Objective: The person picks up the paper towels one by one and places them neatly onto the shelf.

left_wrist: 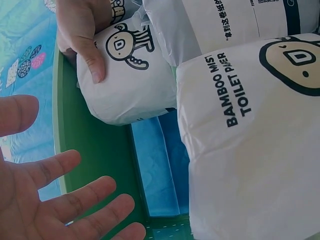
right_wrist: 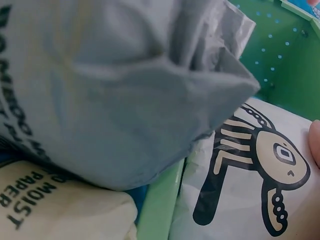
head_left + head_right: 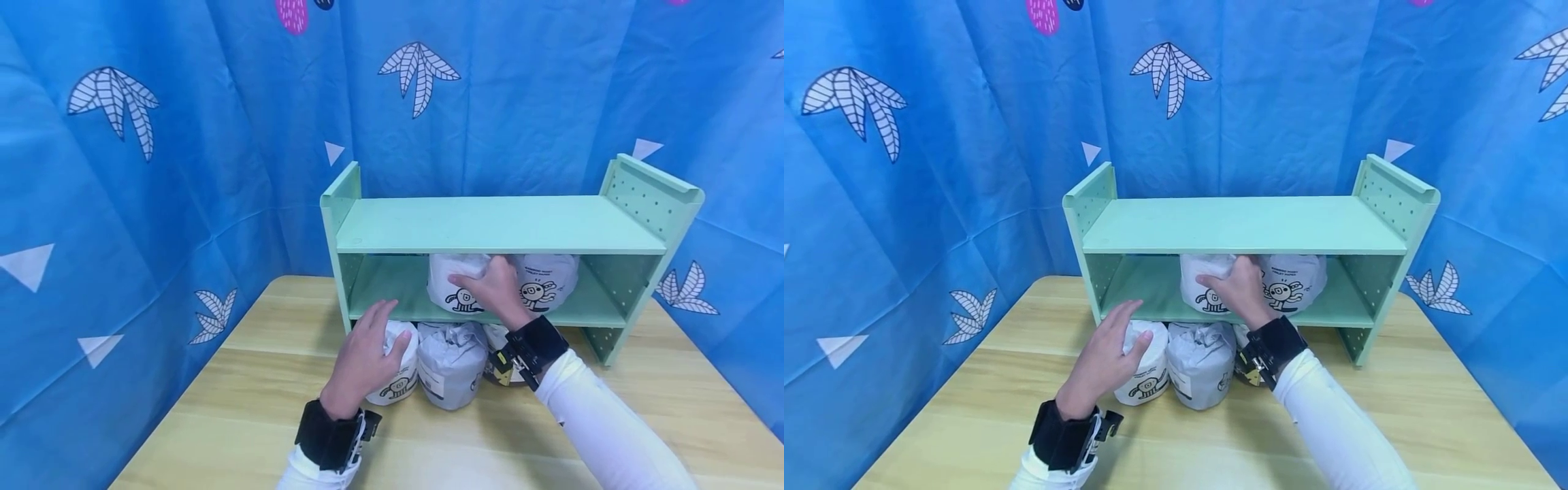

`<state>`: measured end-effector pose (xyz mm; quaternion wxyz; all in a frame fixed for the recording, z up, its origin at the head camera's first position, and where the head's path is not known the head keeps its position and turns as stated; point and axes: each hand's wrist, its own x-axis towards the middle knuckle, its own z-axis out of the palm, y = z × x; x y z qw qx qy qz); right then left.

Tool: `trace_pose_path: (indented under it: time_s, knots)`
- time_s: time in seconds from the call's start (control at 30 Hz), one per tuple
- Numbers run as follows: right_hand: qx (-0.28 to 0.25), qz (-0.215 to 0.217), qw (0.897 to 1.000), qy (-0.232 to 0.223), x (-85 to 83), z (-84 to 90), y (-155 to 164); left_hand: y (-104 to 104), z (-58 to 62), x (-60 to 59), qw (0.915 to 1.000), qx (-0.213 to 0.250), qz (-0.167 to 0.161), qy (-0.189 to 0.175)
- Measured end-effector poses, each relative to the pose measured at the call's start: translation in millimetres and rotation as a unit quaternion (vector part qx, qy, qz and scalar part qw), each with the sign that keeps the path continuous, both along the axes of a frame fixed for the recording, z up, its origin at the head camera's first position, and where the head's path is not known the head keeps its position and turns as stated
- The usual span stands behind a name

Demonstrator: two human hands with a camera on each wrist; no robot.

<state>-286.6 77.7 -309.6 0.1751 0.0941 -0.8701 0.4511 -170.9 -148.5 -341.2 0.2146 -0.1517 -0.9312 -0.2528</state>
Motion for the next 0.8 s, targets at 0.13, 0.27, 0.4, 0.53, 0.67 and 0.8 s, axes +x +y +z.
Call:
trace_pose_path:
  time_s: [0.13, 0.27, 0.4, 0.53, 0.67, 0.8]
  knots:
    - [-0.004, -0.001, 1.000, 0.021, 2.3, -2.4, 1, 0, 0.2, -0.1, 1.0000, 0.000, -0.001, 0.007]
    - [-0.006, 0.002, 0.999, 0.048, 4.2, -4.4, 1, 0, 0.9, 0.4, 1.0000, 0.000, -0.001, 0.009]
    - [-0.011, -0.001, 0.998, 0.054, 6.9, -6.7, 4, 1, 0.5, 0.2, 1.0000, 0.000, -0.002, 0.006]
    - [-0.015, -0.009, 0.999, 0.049, 9.9, -10.2, 6, 3, -0.3, -0.3, 1.0000, 0.002, -0.004, 0.007]
    - [-0.015, -0.008, 0.998, 0.062, 15.5, -14.0, 10, 5, -0.8, -1.0, 0.9999, 0.004, -0.008, 0.006]
    - [-0.023, 0.007, 0.997, 0.076, 23.1, -16.3, 15, 7, -1.9, -2.2, 0.9999, 0.006, -0.013, 0.003]
